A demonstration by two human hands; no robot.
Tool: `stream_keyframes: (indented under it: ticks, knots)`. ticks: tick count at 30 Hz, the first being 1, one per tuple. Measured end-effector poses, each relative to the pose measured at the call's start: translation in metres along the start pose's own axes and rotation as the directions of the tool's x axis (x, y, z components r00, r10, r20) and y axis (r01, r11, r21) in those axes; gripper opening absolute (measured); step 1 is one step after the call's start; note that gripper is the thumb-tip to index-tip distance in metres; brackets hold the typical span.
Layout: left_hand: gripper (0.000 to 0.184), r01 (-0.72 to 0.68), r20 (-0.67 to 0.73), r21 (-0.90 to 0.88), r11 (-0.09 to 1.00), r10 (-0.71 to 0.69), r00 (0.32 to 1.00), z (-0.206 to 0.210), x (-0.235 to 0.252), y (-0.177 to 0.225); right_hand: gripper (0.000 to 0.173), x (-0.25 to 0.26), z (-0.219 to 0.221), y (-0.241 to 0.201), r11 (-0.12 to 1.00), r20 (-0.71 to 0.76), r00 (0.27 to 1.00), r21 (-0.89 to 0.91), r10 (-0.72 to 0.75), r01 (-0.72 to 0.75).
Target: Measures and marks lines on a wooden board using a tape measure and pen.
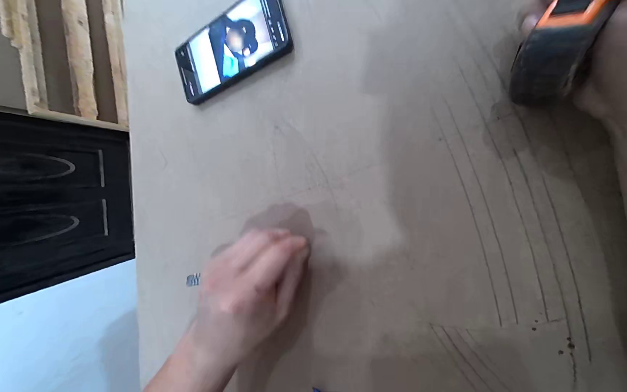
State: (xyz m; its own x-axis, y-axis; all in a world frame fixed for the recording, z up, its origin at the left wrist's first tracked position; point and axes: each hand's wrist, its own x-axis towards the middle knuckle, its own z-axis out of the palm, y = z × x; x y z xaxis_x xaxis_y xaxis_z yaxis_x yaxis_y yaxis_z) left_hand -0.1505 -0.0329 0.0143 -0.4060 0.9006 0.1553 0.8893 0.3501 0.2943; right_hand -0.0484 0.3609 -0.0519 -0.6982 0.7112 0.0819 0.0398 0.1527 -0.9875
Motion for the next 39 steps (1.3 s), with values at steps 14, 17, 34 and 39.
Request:
stream_keyframes:
  ticks: [14,17,34,39]
  knots:
    - [0.015,0.384,-0.205,0.253,0.888,-0.339,0.918,0.019,0.097,-0.018,0.022,0.004,0.005,-0.018,0.987,0.024,0.997,0.149,-0.068,0.064]
    - [0.016,0.398,-0.206,0.246,0.884,-0.354,0.913,0.019,0.097,-0.021,0.022,0.002,0.007,-0.019,0.986,0.023,0.997,0.152,-0.067,0.063]
    - [0.016,0.159,-0.140,0.176,0.971,-0.135,0.981,0.016,0.078,-0.009,0.022,0.004,0.009,-0.021,0.987,0.013,0.998,0.151,-0.054,0.051]
    - [0.015,0.198,-0.146,0.196,0.960,-0.171,0.974,0.015,0.084,-0.020,0.022,0.005,0.008,-0.017,0.987,0.022,0.998,0.151,-0.055,0.051]
